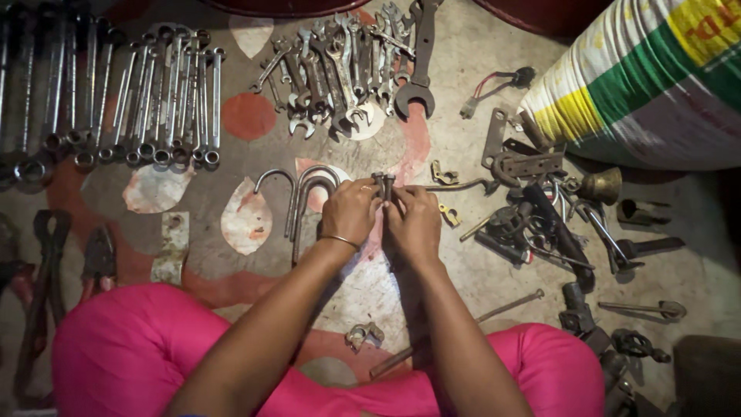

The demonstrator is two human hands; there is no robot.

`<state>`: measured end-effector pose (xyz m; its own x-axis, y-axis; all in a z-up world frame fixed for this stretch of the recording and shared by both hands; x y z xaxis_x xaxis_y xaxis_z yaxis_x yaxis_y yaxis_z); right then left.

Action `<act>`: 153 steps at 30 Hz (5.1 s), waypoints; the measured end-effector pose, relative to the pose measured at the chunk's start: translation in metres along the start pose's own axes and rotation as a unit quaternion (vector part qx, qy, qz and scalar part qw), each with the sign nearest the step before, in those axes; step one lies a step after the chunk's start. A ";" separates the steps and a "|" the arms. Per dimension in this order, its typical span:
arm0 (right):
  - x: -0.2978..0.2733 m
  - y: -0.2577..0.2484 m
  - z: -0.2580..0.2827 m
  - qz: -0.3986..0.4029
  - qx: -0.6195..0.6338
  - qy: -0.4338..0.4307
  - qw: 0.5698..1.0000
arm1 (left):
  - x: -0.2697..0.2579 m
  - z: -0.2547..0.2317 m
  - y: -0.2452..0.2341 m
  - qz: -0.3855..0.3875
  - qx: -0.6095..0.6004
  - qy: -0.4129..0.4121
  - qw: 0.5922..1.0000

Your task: The person sits on the floor and handles mechanical components by hand and using tools, including picking up a spark plug, sorting through small bolts and nuts in a plastic container, and using pliers and a screwdriver to manipulate metal parts.

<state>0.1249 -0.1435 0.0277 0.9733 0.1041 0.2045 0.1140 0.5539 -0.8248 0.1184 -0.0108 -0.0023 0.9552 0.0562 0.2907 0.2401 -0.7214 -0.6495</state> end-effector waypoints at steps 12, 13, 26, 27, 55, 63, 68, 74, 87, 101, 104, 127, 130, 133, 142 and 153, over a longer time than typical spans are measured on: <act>0.010 -0.040 -0.103 -0.016 -0.140 0.053 0.989 | -0.002 0.009 -0.007 -0.035 -0.056 -0.030 0.997; 0.008 -0.038 -0.105 -0.004 -0.169 0.044 0.985 | -0.003 0.008 -0.010 -0.041 -0.063 -0.028 0.997; 0.020 -0.011 -0.089 0.101 0.205 0.078 0.971 | -0.035 0.043 0.103 0.123 -0.648 -0.396 0.639; 0.027 -0.025 -0.094 0.049 0.119 0.078 0.989 | -0.032 0.044 0.100 0.120 -0.664 -0.391 0.626; 0.022 -0.031 -0.096 -0.037 -0.090 0.056 0.994 | -0.041 0.048 0.099 0.096 -0.746 -0.409 0.517; 0.010 -0.033 -0.078 -0.075 -0.124 0.002 0.990 | -0.054 0.057 0.093 0.099 -0.720 -0.410 0.551; 0.022 -0.025 -0.080 -0.033 -0.165 0.024 0.985 | -0.077 0.068 0.091 0.111 -0.702 -0.441 0.549; 0.024 -0.031 -0.084 -0.047 -0.091 0.041 0.994 | -0.082 0.066 0.096 0.090 -0.750 -0.432 0.492; -0.075 -0.055 0.047 -0.027 0.207 0.028 0.978 | -0.057 -0.007 0.033 0.062 -0.829 -0.295 0.471; -0.104 -0.081 -0.011 -0.010 0.235 0.072 0.969 | -0.079 -0.059 0.045 0.214 -0.778 -0.259 0.531; -0.107 -0.063 -0.045 0.050 0.304 0.182 0.934 | -0.091 -0.068 0.054 0.247 -0.771 -0.276 0.518; -0.088 -0.048 -0.060 0.101 0.440 0.149 0.880 | -0.072 -0.030 0.034 0.079 -0.594 -0.213 0.771; -0.087 -0.049 -0.057 0.105 0.431 0.143 0.885 | -0.071 -0.036 0.025 0.071 -0.570 -0.181 0.799; -0.089 -0.052 -0.053 0.108 0.442 0.133 0.880 | -0.066 -0.039 0.022 0.084 -0.563 -0.151 0.808; -0.089 -0.073 -0.024 0.104 0.401 0.062 0.908 | -0.067 -0.042 0.023 0.106 -0.597 -0.137 0.783; -0.085 -0.078 -0.026 0.071 0.375 0.044 0.923 | -0.066 -0.050 0.020 0.128 -0.597 -0.121 0.782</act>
<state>0.0384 -0.2174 0.0612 0.9842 0.1698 0.0511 -0.1533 0.9595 -0.2363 0.0515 -0.0629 0.0008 0.9851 -0.1706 0.0235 -0.1595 -0.8525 0.4977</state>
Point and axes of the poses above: each hand's wrist, its own x-axis towards the middle knuckle, its own y-axis out of the palm, z = x × y, the point moved 10 cm from there along x, towards the middle knuckle, and after that the axes turned 7 degrees about -x, right-handed, at the moved point
